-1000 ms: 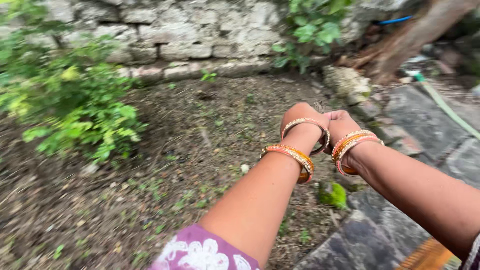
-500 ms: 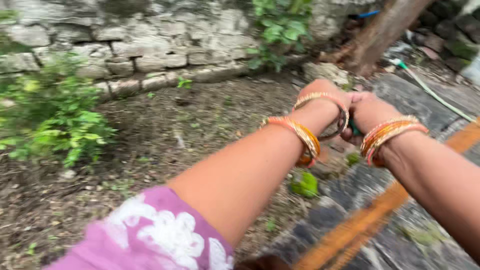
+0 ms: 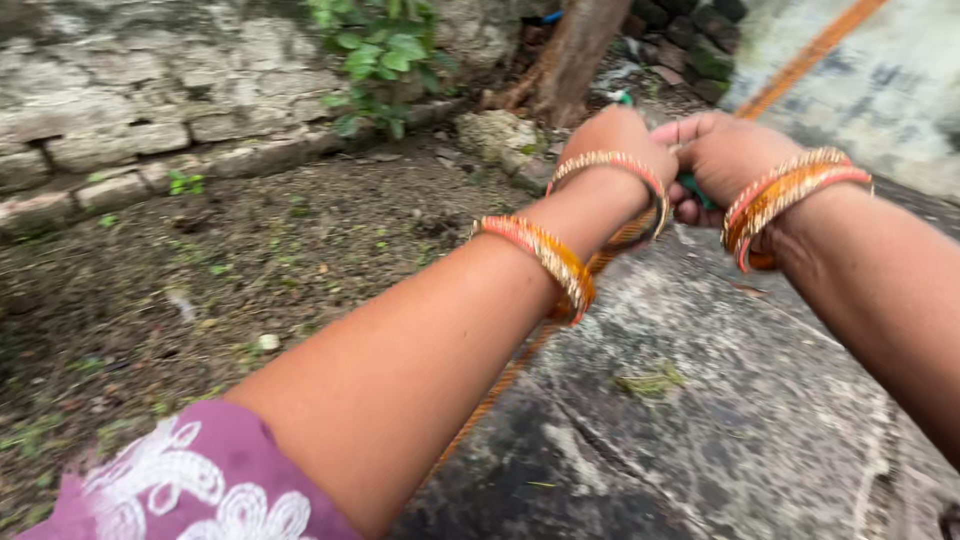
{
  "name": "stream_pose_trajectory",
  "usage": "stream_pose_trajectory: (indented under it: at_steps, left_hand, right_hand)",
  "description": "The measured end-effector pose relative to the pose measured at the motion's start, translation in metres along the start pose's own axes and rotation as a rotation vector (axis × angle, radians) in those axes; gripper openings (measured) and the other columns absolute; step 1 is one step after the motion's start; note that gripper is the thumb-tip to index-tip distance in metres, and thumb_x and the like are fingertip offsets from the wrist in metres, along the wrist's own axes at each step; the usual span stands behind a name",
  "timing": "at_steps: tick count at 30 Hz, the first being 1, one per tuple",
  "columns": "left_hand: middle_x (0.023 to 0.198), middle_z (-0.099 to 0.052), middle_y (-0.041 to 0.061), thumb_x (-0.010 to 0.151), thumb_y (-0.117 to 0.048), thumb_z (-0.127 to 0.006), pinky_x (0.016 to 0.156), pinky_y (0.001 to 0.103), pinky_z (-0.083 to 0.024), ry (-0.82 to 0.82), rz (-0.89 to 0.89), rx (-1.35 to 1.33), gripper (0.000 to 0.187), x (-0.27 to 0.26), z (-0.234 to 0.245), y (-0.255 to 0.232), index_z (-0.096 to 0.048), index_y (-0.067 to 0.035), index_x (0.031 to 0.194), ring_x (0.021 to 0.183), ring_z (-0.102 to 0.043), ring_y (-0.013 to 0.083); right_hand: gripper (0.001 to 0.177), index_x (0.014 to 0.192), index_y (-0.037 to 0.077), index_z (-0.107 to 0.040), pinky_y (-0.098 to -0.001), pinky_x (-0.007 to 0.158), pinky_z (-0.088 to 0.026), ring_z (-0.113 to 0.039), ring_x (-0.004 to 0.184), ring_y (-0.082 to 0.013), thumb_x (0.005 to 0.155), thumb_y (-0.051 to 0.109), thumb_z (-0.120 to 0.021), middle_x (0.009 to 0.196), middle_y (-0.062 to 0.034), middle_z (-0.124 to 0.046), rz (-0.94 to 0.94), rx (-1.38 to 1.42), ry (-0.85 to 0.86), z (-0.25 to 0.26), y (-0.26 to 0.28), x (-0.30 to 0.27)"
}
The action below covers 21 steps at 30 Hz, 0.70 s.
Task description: The person clears weeds from the soil by loosening the ground with a small knife and pulling out the weeds by hand.
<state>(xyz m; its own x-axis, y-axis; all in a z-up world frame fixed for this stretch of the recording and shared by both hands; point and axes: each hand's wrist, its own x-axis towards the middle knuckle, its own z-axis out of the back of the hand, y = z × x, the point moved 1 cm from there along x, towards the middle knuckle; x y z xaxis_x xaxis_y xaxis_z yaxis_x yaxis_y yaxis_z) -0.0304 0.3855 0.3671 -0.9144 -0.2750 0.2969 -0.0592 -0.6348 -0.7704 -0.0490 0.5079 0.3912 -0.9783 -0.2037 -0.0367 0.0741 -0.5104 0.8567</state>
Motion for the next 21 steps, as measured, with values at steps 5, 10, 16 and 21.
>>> stream_pose_trajectory:
  at_steps: [5,10,16,21]
  left_hand:
    - [0.114,-0.072,0.020,0.077,-0.035,-0.078,0.092,0.046,-0.057,0.181,-0.034,0.102,0.042,-0.023,-0.042,-0.027,-0.076,-0.008,0.109,0.108,-0.072,0.0345]
    - [0.120,-0.071,0.022,0.081,-0.034,-0.076,0.095,0.047,-0.057,0.266,-0.012,0.216,0.042,-0.024,-0.112,-0.037,-0.076,-0.009,0.114,0.114,-0.070,0.0361]
    - [0.121,-0.071,0.023,0.084,-0.051,-0.074,0.097,0.046,-0.056,0.385,0.093,0.176,0.053,-0.042,-0.185,-0.021,-0.077,-0.005,0.111,0.115,-0.069,0.0367]
    - [0.120,-0.072,0.020,0.082,-0.029,-0.077,0.096,0.045,-0.058,0.424,0.195,0.235,0.038,-0.048,-0.230,0.014,-0.079,-0.006,0.111,0.113,-0.071,0.0343]
  right_hand:
    - [0.013,0.106,0.019,-0.064,-0.0248,0.046,-0.044,-0.050,0.050,-0.0062,0.097,0.012,-0.058,0.067,0.0054,-0.058,-0.136,-0.007,0.001,0.044,-0.051,-0.010]
    - [0.007,0.103,0.012,-0.063,-0.0257,0.041,-0.036,-0.045,0.046,-0.0095,0.097,0.011,-0.060,0.062,0.0012,-0.056,-0.170,-0.046,0.039,0.074,-0.119,-0.006]
    - [0.021,0.102,0.008,-0.068,-0.0290,0.039,-0.035,-0.046,0.045,-0.0136,0.095,0.007,-0.049,0.062,-0.0047,-0.059,-0.264,-0.027,-0.011,0.081,-0.207,0.013]
    - [0.018,0.107,0.006,-0.067,-0.0283,0.043,-0.039,-0.050,0.050,-0.0141,0.098,0.010,-0.052,0.067,-0.0060,-0.062,-0.328,-0.013,0.091,0.069,-0.252,0.023]
